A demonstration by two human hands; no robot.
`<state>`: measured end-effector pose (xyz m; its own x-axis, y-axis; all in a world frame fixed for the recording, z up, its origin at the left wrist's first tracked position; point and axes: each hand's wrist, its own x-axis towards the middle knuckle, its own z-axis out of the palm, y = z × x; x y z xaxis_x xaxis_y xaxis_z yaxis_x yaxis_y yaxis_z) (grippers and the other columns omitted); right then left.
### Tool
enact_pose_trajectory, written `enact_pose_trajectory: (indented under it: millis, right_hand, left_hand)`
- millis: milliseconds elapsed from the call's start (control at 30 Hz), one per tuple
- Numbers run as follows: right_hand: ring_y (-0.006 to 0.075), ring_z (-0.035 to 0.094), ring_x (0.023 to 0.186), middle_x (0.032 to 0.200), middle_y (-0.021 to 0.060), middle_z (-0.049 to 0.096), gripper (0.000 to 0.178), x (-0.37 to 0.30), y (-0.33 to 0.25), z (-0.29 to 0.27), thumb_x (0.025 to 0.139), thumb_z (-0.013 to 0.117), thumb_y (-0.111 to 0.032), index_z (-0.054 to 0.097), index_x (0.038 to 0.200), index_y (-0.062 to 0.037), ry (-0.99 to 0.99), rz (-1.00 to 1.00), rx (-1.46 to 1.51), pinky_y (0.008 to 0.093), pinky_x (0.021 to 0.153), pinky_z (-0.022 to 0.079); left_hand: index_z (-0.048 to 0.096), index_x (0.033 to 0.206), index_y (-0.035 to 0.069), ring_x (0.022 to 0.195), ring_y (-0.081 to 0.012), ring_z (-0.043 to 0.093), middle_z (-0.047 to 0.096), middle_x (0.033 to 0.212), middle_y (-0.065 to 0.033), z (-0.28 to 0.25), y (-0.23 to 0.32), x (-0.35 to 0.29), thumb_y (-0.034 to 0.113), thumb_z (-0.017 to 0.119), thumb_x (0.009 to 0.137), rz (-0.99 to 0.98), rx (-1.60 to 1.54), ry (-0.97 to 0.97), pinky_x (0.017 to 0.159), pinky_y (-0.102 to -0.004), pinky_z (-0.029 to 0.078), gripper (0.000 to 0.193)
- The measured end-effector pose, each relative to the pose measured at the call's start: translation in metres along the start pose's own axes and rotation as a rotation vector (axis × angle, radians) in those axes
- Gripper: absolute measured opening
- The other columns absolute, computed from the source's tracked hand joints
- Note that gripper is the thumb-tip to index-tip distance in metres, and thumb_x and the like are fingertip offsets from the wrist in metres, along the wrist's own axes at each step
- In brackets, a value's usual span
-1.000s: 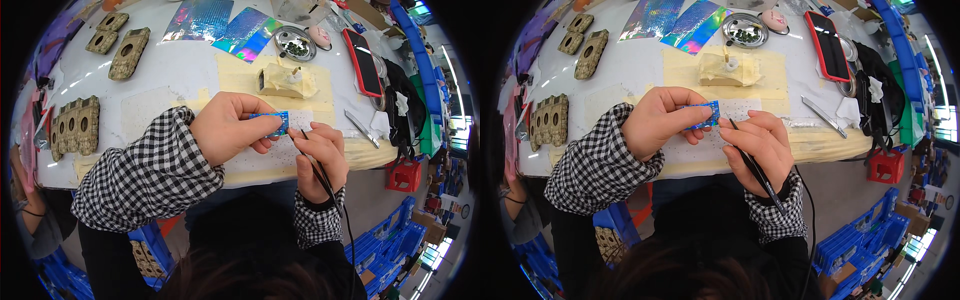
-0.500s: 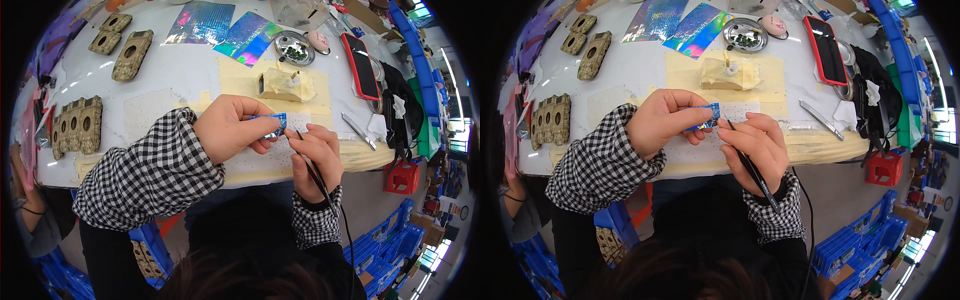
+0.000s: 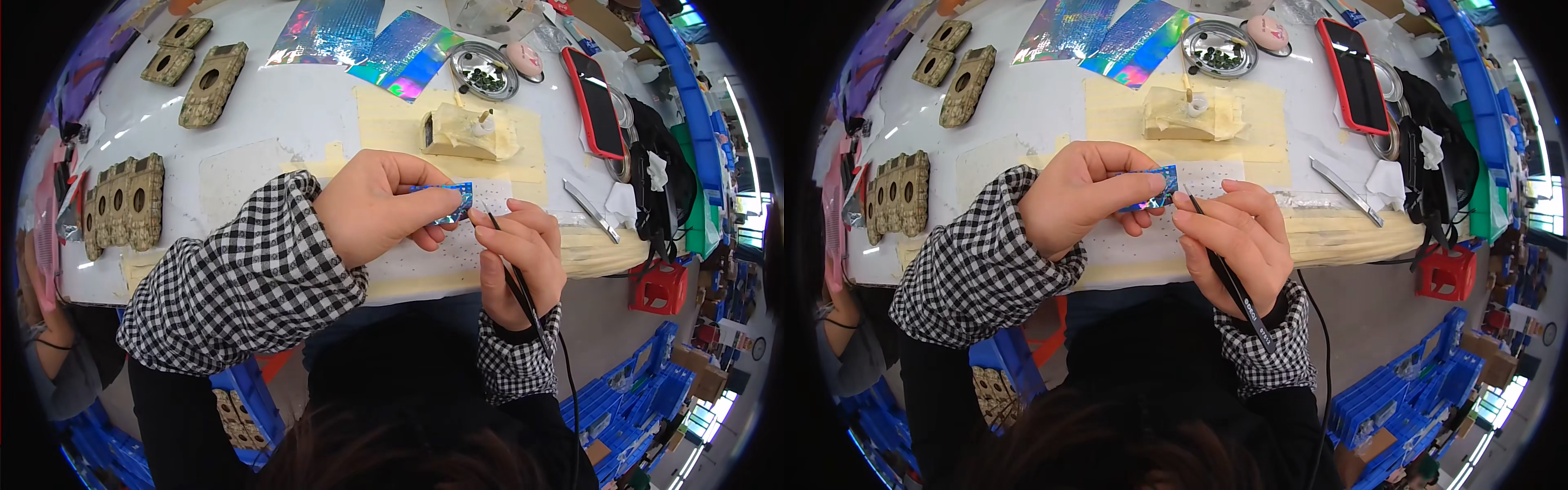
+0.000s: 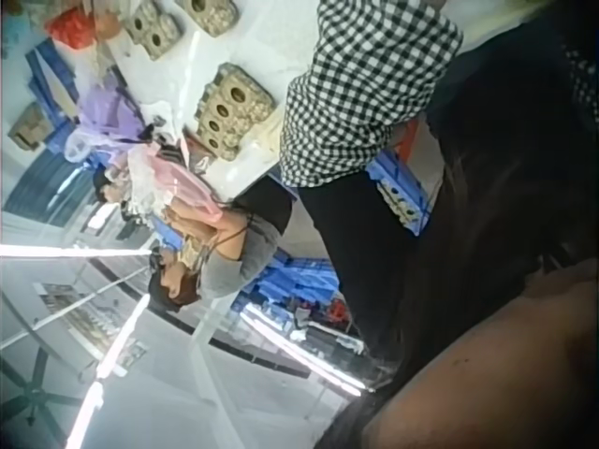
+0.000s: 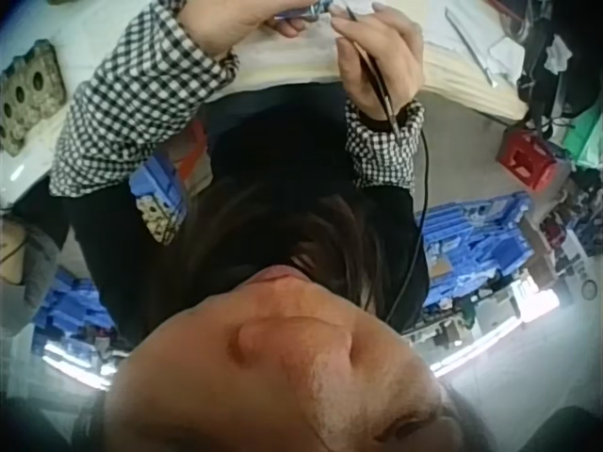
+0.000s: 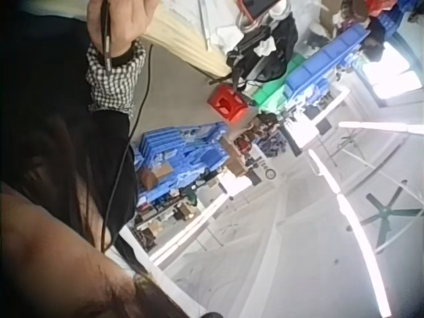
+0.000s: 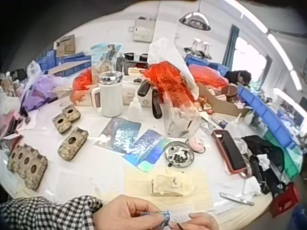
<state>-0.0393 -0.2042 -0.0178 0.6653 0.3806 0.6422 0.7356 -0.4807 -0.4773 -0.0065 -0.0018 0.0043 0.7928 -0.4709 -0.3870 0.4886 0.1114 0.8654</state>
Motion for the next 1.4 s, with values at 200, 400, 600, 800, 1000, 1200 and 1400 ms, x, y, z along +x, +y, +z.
enact_pose_trajectory:
  millis: [200, 400, 600, 800, 1000, 1200, 1400]
  right_hand:
    - [0.0232, 0.060, 0.084, 0.094, 0.0091, 0.070, 0.021, 0.0007, -0.0005, -0.0002, 0.075, 0.068, -0.001, 0.066, 0.096, -0.0042, -0.011, -0.001, 0.006, 0.0411, 0.088, 0.046]
    - [0.0234, 0.060, 0.084, 0.095, 0.0096, 0.070, 0.021, -0.0010, -0.0004, -0.0012, 0.075, 0.068, -0.001, 0.065, 0.096, -0.0037, 0.009, -0.003, 0.011, 0.0420, 0.088, 0.046]
    - [0.0233, 0.060, 0.085, 0.096, 0.0095, 0.069, 0.023, -0.0001, 0.0003, -0.0004, 0.074, 0.068, 0.000, 0.066, 0.097, -0.0037, -0.006, -0.005, 0.007, 0.0419, 0.088, 0.046]
    - [0.0230, 0.060, 0.085, 0.096, 0.0090, 0.069, 0.023, -0.0011, -0.0007, -0.0007, 0.074, 0.069, 0.000, 0.066, 0.097, -0.0038, -0.005, 0.005, -0.002, 0.0419, 0.088, 0.046]
    - [0.0225, 0.060, 0.085, 0.097, 0.0089, 0.069, 0.022, -0.0018, -0.0003, -0.0006, 0.074, 0.068, 0.000, 0.066, 0.096, -0.0045, -0.011, -0.011, -0.008, 0.0418, 0.089, 0.046]
    - [0.0221, 0.061, 0.085, 0.096, 0.0091, 0.069, 0.022, -0.0018, -0.0025, -0.0007, 0.075, 0.068, -0.001, 0.066, 0.096, -0.0051, 0.012, -0.019, -0.002, 0.0421, 0.089, 0.047]
    - [0.0222, 0.061, 0.084, 0.095, 0.0094, 0.069, 0.021, -0.0021, -0.0012, 0.0010, 0.075, 0.069, -0.001, 0.065, 0.096, -0.0047, 0.014, -0.030, -0.016, 0.0421, 0.088, 0.047]
  left_hand:
    - [0.063, 0.096, -0.004, 0.068, -0.0092, 0.060, 0.064, 0.079, -0.0054, -0.0003, -0.0003, -0.0003, 0.016, 0.062, 0.088, 0.001, -0.005, 0.004, 0.061, -0.0222, 0.052, 0.022]
    - [0.064, 0.096, -0.004, 0.068, -0.0094, 0.060, 0.064, 0.080, -0.0054, -0.0002, -0.0006, 0.0010, 0.018, 0.063, 0.088, -0.001, -0.002, -0.005, 0.062, -0.0228, 0.052, 0.023]
    - [0.064, 0.096, -0.003, 0.068, -0.0091, 0.060, 0.064, 0.080, -0.0051, -0.0007, -0.0004, 0.0009, 0.017, 0.063, 0.088, 0.005, -0.002, -0.002, 0.062, -0.0225, 0.052, 0.022]
    - [0.064, 0.095, -0.003, 0.068, -0.0088, 0.060, 0.064, 0.080, -0.0052, 0.0004, -0.0013, 0.0005, 0.017, 0.062, 0.089, 0.009, 0.010, -0.004, 0.061, -0.0216, 0.051, 0.022]
    - [0.064, 0.095, -0.003, 0.067, -0.0086, 0.059, 0.064, 0.079, -0.0053, 0.0012, -0.0013, 0.0003, 0.017, 0.062, 0.088, 0.022, 0.008, 0.007, 0.061, -0.0213, 0.051, 0.021]
    - [0.064, 0.094, -0.003, 0.067, -0.0086, 0.059, 0.064, 0.079, -0.0053, 0.0016, -0.0013, -0.0011, 0.018, 0.062, 0.088, 0.020, 0.023, 0.006, 0.061, -0.0212, 0.050, 0.022]
    - [0.064, 0.095, -0.004, 0.067, -0.0087, 0.059, 0.065, 0.080, -0.0056, 0.0009, -0.0026, -0.0011, 0.018, 0.062, 0.088, 0.026, 0.026, 0.005, 0.061, -0.0218, 0.050, 0.023]
